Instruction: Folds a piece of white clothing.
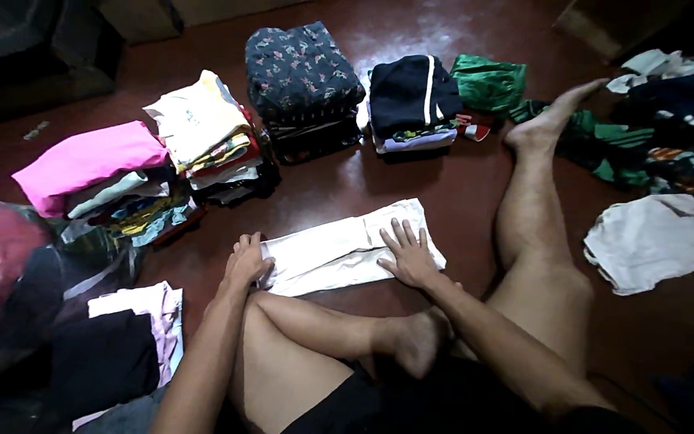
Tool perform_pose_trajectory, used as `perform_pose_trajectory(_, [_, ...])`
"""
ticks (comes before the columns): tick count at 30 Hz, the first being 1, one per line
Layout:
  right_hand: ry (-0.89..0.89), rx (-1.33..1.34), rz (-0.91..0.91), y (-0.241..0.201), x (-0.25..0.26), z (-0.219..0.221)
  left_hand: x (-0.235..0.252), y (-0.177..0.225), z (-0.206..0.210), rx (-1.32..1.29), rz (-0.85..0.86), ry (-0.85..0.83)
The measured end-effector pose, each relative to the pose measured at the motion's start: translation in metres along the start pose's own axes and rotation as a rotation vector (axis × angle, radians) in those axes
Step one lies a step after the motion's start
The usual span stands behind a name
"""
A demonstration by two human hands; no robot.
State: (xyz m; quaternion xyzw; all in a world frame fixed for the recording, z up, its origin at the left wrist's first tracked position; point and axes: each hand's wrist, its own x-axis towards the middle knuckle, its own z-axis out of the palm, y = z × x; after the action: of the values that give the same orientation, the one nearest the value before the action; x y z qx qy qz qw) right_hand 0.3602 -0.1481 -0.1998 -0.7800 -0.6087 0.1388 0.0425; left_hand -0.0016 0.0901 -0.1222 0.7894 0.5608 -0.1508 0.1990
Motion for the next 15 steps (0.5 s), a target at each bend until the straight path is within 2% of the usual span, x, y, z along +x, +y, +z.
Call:
perform_pose_trajectory(3, [-0.002,-0.014,-0.024,0.019,0.014,-0.004,0.005,0.008,0.002,0.045,-0.019,-0.084])
perform_pose_trajectory(6, [0.004,-0.021,-0.044,0.038,0.035,-0.024,0.026,0.002,0.004,-0.089,0.053,-0.113])
perform_pose_trajectory(10, [0.194,0.009,0.014,0.009,0.044,-0.043,0.034,-0.013,-0.002,-0.566,0.029,-0.134])
perform_pose_trajectory(13, [0.168,0.035,0.048,-0.007,0.036,-0.016,0.021,-0.001,-0.007,-0.909,-0.098,-0.141])
perform_pose_trajectory(15, [0.144,0.016,0.041,-0.004,0.035,0.005,0.011,0.004,-0.009,-1.025,-0.077,-0.227])
